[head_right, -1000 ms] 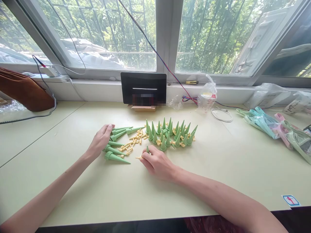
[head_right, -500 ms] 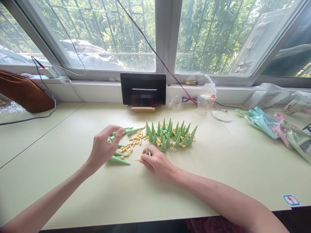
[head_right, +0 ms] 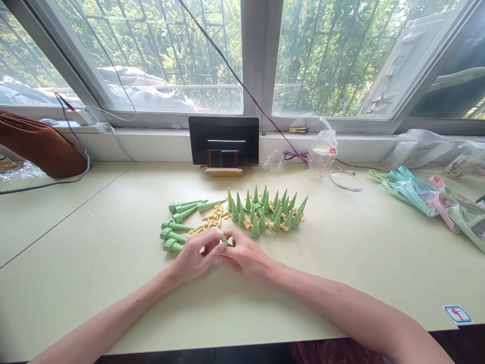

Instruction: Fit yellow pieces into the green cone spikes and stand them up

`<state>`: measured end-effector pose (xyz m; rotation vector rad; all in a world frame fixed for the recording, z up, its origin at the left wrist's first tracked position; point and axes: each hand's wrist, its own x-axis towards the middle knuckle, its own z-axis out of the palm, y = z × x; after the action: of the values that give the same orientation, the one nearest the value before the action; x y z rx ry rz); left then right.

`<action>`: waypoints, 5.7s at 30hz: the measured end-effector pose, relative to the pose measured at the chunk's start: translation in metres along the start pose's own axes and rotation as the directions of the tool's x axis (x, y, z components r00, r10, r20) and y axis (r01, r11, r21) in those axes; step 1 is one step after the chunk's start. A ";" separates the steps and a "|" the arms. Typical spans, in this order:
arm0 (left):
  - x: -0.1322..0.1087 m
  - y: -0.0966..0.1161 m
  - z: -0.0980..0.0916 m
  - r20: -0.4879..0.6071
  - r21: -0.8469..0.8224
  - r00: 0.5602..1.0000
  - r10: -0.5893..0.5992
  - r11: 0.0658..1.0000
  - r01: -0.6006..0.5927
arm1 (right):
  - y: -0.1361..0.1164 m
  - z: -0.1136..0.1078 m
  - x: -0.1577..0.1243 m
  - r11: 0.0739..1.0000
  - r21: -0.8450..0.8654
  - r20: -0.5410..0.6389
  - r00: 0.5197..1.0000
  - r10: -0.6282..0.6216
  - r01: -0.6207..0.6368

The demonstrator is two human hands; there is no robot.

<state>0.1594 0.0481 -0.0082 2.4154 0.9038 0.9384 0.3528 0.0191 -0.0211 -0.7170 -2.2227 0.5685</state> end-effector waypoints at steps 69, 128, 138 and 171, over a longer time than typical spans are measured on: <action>-0.006 -0.008 -0.012 0.131 -0.081 0.990 -0.053 0.995 0.064 | 0.006 0.005 -0.001 0.975 -0.002 -0.188 0.958 0.216 -0.220; -0.004 0.006 -0.002 0.006 -0.001 0.999 -0.054 0.999 0.054 | 0.006 0.006 -0.002 0.982 0.110 -0.224 0.958 0.177 -0.155; -0.008 0.000 0.001 -0.079 0.067 0.996 -0.033 0.997 0.038 | 0.005 0.006 -0.002 0.980 0.113 -0.191 0.964 0.186 -0.166; -0.004 0.005 0.005 -0.126 -0.186 0.987 -0.102 0.980 0.077 | 0.007 0.005 -0.001 0.933 0.228 -0.251 0.910 0.331 -0.276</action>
<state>0.1628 0.0409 -0.0112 2.1624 0.9237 1.1107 0.3524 0.0229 -0.0288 -0.9892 -1.7729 0.7654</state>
